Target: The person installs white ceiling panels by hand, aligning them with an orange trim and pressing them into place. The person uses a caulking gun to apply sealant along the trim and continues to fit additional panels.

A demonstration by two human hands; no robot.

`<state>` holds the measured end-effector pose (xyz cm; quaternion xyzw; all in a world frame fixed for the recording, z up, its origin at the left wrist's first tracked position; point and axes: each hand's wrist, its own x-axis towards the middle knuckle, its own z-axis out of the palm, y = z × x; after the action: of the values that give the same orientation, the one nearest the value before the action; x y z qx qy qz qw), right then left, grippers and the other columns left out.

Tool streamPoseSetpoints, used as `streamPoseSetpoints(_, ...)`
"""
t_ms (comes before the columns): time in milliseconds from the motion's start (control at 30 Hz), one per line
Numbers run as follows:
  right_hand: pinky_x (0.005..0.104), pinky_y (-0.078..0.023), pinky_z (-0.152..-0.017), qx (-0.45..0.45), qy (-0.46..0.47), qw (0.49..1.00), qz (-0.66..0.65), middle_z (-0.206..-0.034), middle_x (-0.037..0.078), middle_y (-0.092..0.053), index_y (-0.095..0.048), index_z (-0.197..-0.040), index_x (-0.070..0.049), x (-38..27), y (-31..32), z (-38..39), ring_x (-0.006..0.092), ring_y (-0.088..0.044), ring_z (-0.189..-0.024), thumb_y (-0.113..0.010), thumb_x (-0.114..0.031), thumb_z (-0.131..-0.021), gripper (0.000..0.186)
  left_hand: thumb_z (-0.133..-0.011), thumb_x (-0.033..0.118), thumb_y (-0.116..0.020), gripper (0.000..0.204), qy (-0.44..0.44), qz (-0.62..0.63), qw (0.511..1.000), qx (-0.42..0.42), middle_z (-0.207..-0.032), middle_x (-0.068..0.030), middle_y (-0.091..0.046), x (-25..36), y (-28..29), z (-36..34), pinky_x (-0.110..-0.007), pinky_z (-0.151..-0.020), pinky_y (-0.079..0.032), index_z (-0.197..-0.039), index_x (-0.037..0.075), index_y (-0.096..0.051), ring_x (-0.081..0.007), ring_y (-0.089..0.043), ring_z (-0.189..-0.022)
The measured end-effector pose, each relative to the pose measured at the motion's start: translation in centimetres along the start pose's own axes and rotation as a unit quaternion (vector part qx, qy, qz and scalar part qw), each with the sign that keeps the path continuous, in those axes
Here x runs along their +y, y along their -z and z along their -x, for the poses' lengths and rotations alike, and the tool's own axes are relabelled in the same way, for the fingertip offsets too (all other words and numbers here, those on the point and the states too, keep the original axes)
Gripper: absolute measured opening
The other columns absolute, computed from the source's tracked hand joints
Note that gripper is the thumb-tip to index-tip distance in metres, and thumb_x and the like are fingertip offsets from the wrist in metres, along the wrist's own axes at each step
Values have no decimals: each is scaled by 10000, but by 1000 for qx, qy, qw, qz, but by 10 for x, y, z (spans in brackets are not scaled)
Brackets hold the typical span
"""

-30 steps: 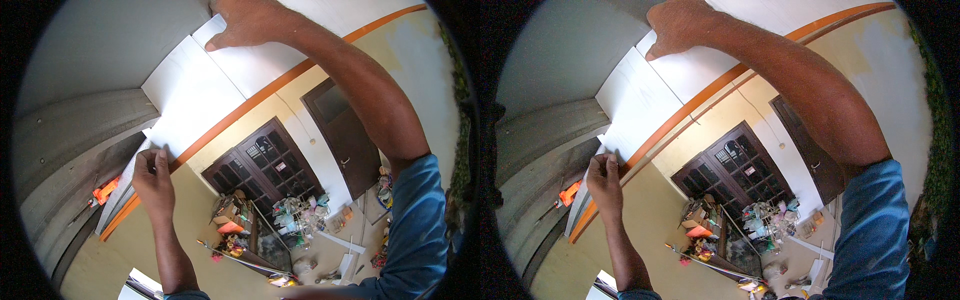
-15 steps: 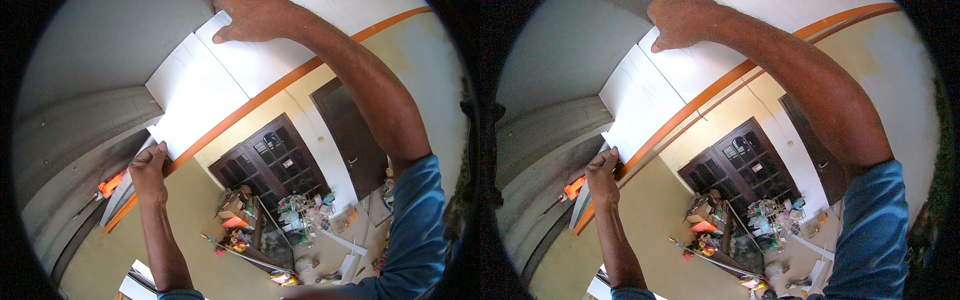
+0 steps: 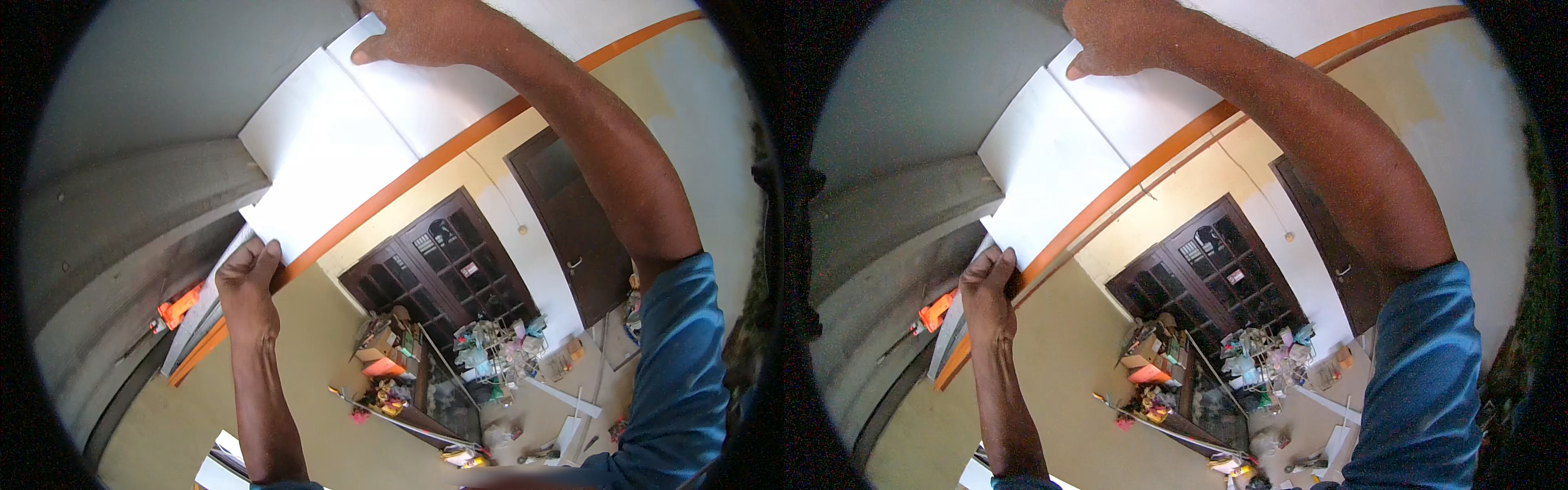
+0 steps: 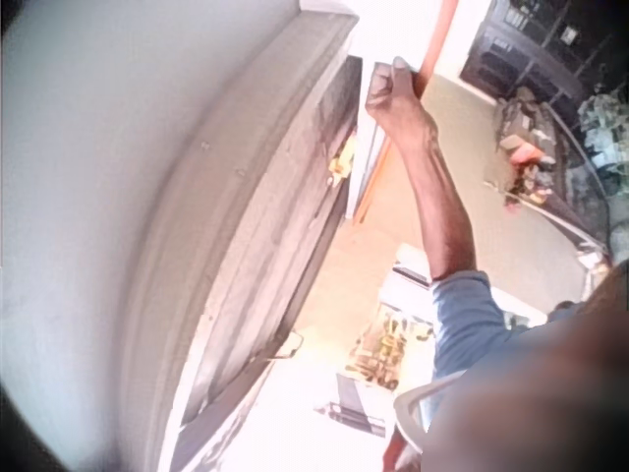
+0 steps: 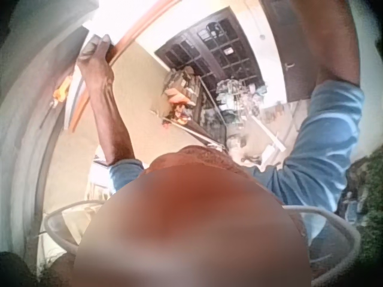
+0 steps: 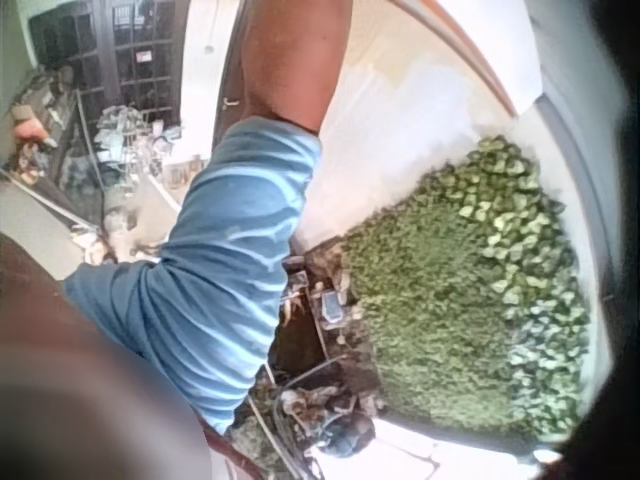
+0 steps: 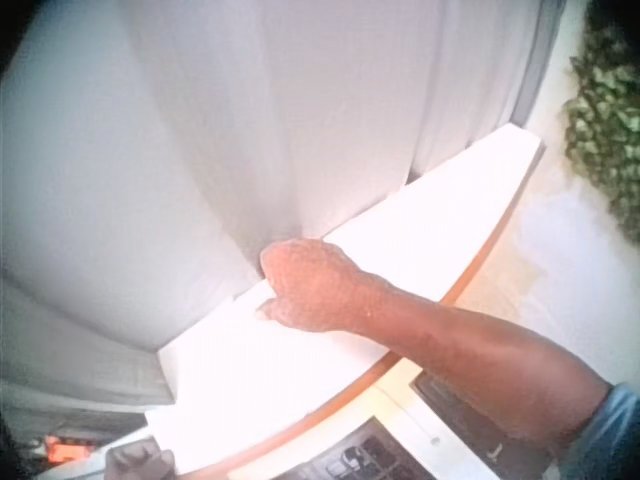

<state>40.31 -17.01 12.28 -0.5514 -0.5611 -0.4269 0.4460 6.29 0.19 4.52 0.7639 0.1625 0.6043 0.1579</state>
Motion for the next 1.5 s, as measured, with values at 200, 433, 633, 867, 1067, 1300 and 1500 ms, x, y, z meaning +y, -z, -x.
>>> streamPoseSetpoints(200, 509, -564, -974, 0, 6, 1000, -28, -1168, 258, -728, -694, -1236, 69, 6, -4, 2, 379, -714, -1116, -780, -315, -1050, 436, -1049, 67, -751, 158, 9, -4, 1000, -8, -866, 21, -754, 2, -1, 0, -270, -762, -476, -902, 43, -805, -72, -601, -757)
streamPoseSetpoints(433, 488, -595, -961, -40, -37, 998, -37, -1212, 265, -740, -699, -1285, 69, -8, 17, 19, 381, -726, -1136, -804, -343, -1018, 503, -1046, 134, -797, 156, 19, 18, 999, 38, -896, 1, -782, 2, -9, -1, -270, -772, -494, -930, 33, -825, -84, -639, -777)
streamPoseSetpoints(633, 486, -604, -948, -40, -51, 995, -71, -1201, 270, -742, -696, -1306, 81, -13, 24, 21, 385, -728, -1140, -847, -370, -967, 584, -1014, 138, -835, 135, 31, 29, 999, 24, -926, -34, -808, -2, 3, -6, -292, -797, -533, -986, 6, -846, -114, -690, -803)
streamPoseSetpoints(867, 475, -594, -952, -36, -56, 996, -61, -1181, 270, -742, -707, -1266, 80, -12, 20, 17, 387, -726, -1119, -860, -343, -954, 547, -994, 121, -849, 136, -1, 42, 999, 33, -1012, -68, -832, -13, 5, -10, -307, -855, -557, -1025, -11, -845, -143, -732, -880)
streamPoseSetpoints(1067, 468, -605, -893, -4, -78, 992, -101, -1131, 255, -747, -726, -1242, 69, -15, 23, 23, 362, -733, -1061, -886, -320, -927, 525, -992, 134, -863, 140, 20, 52, 997, 51, -901, -58, -818, -3, -1, -6, -285, -811, -541, -1001, -5, -855, -115, -694, -796)
streamPoseSetpoints(1300, 440, -617, -826, -33, -97, 985, -139, -1062, 230, -756, -745, -1188, 61, -18, 24, 20, 325, -747, -998, -868, -259, -909, 443, -1045, 116, -796, 146, 72, -17, 997, -13, -908, 3, -784, 15, 6, -9, -286, -789, -499, -931, 35, -838, -83, -642, -804)
streamPoseSetpoints(1500, 426, -628, -806, 1, -98, 985, -145, -997, 225, -767, -763, -1121, 64, -19, 22, 21, 324, -759, -930, -846, -214, -905, 362, -1063, 145, -783, 202, 54, -27, 998, -22, -855, 33, -753, 15, 2, -5, -283, -743, -462, -893, 46, -830, -64, -587, -753)
